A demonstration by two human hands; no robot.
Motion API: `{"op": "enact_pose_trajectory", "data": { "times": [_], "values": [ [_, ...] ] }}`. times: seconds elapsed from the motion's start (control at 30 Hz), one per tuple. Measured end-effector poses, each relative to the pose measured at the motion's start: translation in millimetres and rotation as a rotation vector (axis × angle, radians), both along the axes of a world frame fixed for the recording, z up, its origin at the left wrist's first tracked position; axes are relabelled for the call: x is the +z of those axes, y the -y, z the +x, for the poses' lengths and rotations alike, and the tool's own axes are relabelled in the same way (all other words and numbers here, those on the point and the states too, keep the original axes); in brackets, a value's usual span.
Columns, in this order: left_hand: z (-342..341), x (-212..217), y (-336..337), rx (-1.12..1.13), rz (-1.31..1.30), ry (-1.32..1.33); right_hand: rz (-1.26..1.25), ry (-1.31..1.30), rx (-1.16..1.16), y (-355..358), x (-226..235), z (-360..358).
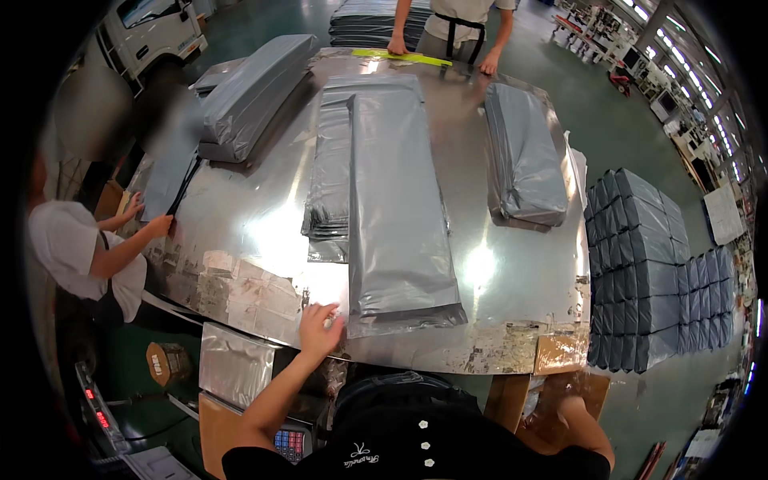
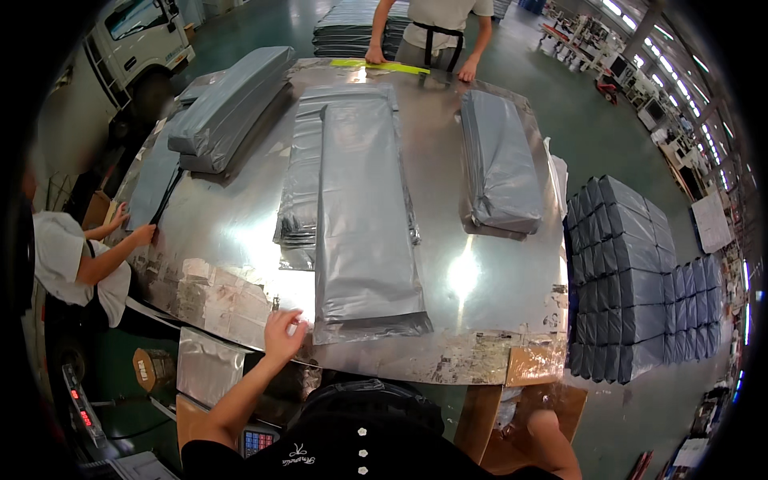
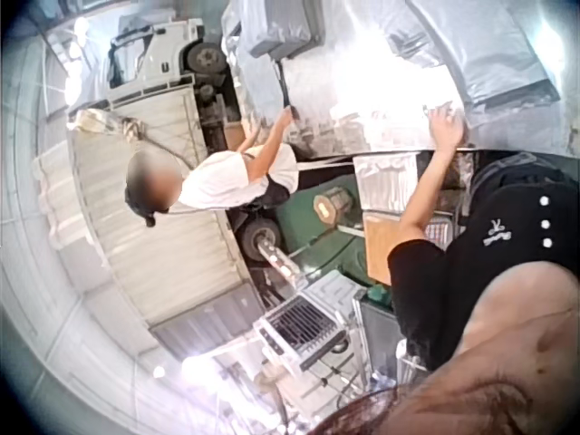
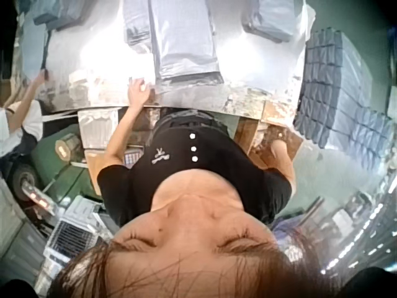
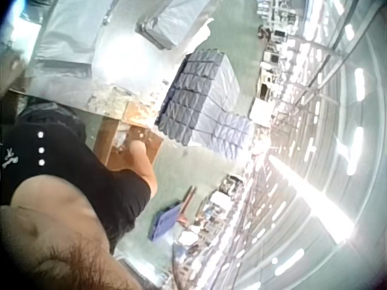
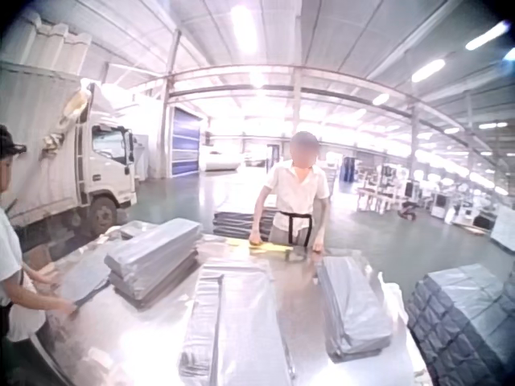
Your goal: The person places blue tissue packs onto a metal table, wraps each in a gray plastic bag, folds the edges, and stacks the wrapped units. A coworker assists by moving wrapped stacks and handling additional packs.
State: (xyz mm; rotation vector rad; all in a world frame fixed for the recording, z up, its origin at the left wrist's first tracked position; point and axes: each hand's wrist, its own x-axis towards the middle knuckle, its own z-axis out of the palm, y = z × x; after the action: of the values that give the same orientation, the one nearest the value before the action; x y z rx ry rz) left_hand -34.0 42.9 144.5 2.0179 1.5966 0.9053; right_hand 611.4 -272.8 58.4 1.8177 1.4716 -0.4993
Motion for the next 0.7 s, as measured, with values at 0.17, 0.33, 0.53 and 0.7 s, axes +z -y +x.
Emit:
{"op": "enact_pose_trajectory", "data": {
  "times": [0.17,0.33,0.53,0.7],
  "values": [
    [91,1,-58,-0.729,0.493,-0.374,0.406,-0.649,0.528,-203,69,-247],
    [84,-97,-96,-0.934,0.424,-0.832,0.882,-0.613,0.916,-286,37,-365],
    [76,-53,-98,-0.857,-0.183,-0.414,0.844,-0.543,0.993,-313,33,-350],
    [59,-39,-103,-0.856,-0.43,-0.041,0.87,-0.771,0.929,-338,73,-348]
  ]
}}
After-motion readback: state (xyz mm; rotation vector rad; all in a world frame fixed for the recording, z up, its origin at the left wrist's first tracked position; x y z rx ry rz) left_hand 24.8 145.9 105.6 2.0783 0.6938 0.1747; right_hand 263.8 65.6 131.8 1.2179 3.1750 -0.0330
